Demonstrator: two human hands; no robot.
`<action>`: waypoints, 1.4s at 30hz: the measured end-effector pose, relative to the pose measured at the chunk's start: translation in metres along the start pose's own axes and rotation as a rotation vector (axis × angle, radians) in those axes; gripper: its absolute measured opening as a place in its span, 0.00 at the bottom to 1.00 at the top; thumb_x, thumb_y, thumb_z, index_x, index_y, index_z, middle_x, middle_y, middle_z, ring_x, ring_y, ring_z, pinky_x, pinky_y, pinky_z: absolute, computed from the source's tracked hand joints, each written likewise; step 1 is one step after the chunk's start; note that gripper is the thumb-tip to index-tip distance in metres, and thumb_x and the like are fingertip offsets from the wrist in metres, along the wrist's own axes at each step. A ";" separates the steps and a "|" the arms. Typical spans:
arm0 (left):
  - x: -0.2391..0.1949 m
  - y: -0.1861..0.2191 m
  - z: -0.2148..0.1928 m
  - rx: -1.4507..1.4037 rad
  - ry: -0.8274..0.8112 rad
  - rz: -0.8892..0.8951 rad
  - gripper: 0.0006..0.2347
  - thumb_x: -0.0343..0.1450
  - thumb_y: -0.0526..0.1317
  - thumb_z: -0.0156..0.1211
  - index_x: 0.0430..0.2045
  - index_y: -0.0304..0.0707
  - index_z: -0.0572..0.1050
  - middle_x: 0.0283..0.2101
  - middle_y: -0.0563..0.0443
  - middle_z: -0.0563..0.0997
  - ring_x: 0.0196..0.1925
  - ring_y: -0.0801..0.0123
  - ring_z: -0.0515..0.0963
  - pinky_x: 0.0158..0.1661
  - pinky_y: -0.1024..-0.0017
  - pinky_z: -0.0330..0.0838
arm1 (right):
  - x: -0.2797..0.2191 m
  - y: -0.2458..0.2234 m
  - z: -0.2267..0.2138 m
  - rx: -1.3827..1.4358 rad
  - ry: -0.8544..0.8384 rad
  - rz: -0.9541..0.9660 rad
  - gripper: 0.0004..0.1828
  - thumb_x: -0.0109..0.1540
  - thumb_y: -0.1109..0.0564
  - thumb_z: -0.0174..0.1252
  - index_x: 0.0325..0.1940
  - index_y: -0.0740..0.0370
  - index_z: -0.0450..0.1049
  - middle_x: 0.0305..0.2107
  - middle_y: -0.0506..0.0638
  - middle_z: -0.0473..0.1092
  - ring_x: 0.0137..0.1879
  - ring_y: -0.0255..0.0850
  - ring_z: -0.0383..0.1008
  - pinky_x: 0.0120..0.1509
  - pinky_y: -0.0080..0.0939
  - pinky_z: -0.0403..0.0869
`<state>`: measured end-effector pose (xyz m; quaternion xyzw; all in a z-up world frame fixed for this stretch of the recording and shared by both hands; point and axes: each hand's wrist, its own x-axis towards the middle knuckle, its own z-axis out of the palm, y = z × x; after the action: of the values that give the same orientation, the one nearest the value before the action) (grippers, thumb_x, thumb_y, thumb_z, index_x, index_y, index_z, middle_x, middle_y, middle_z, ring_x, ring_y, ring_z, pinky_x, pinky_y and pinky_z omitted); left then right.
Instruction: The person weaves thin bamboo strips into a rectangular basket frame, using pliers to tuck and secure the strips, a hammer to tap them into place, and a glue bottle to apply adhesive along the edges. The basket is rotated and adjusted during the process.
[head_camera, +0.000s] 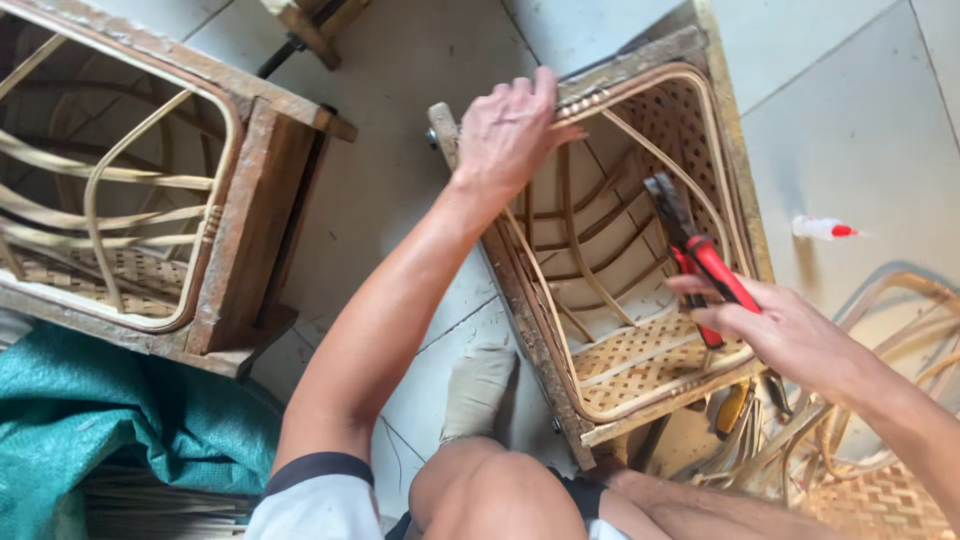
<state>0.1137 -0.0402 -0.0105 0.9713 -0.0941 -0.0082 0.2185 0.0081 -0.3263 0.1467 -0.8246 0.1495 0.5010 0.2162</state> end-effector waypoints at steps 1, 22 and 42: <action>-0.002 -0.002 0.005 0.017 0.074 0.036 0.30 0.63 0.65 0.66 0.38 0.33 0.72 0.29 0.44 0.80 0.32 0.58 0.84 0.32 0.63 0.78 | 0.001 0.000 0.000 0.007 -0.008 -0.014 0.27 0.64 0.44 0.56 0.67 0.45 0.76 0.46 0.53 0.76 0.46 0.43 0.76 0.55 0.47 0.73; -0.111 -0.008 -0.038 0.078 0.118 -0.286 0.26 0.67 0.63 0.65 0.33 0.35 0.72 0.30 0.42 0.80 0.30 0.52 0.82 0.30 0.58 0.76 | -0.001 -0.009 -0.008 0.137 -0.064 -0.288 0.28 0.65 0.50 0.52 0.71 0.53 0.71 0.55 0.61 0.69 0.61 0.48 0.73 0.68 0.50 0.66; -0.072 -0.012 -0.003 0.088 0.145 -0.094 0.25 0.69 0.30 0.60 0.60 0.18 0.61 0.34 0.43 0.74 0.31 0.64 0.79 0.27 0.71 0.78 | 0.056 -0.135 -0.015 -0.364 -0.088 0.076 0.29 0.62 0.50 0.53 0.68 0.42 0.77 0.29 0.54 0.76 0.35 0.43 0.73 0.43 0.47 0.69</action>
<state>0.0450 -0.0147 -0.0151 0.9812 -0.0327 0.0563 0.1815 0.1074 -0.2195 0.1311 -0.8211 0.0778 0.5632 0.0509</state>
